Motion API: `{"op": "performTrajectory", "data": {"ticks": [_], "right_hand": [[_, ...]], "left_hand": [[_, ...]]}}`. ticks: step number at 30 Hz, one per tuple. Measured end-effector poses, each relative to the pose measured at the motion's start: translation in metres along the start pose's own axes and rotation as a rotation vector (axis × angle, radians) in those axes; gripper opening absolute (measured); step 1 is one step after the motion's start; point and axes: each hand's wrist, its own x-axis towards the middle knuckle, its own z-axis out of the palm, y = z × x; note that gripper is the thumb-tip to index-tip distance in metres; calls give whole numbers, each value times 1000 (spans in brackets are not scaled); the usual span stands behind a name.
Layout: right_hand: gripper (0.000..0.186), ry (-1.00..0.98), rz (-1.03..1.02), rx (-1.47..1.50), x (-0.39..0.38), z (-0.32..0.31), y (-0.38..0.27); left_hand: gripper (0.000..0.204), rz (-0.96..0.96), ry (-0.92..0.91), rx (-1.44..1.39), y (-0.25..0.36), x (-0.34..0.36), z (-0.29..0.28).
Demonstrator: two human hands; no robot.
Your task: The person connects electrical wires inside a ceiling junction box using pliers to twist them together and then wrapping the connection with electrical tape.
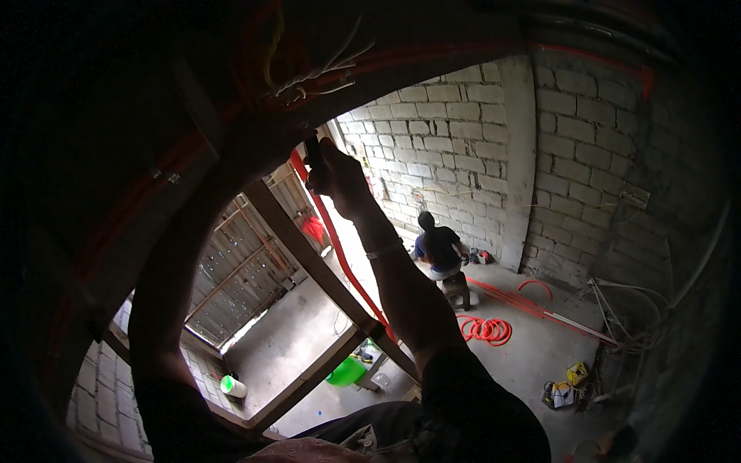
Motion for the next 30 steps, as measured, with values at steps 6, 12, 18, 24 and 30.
{"op": "performTrajectory", "data": {"ticks": [6,12,18,24,30], "right_hand": [[44,104,-94,-310,-2,-28,-31],[46,-91,-177,-675,23,-7,-32],[31,-101,-201,-468,23,-6,-31],[24,-62,-240,-392,20,-2,-14],[22,-40,-273,-220,16,11,2]], "left_hand": [[33,44,194,-86,15,5,-20],[29,136,375,-108,12,10,-18],[31,7,72,-216,10,7,-23],[24,-38,4,-288,6,6,-2],[17,9,-119,-174,4,6,-4]]}}
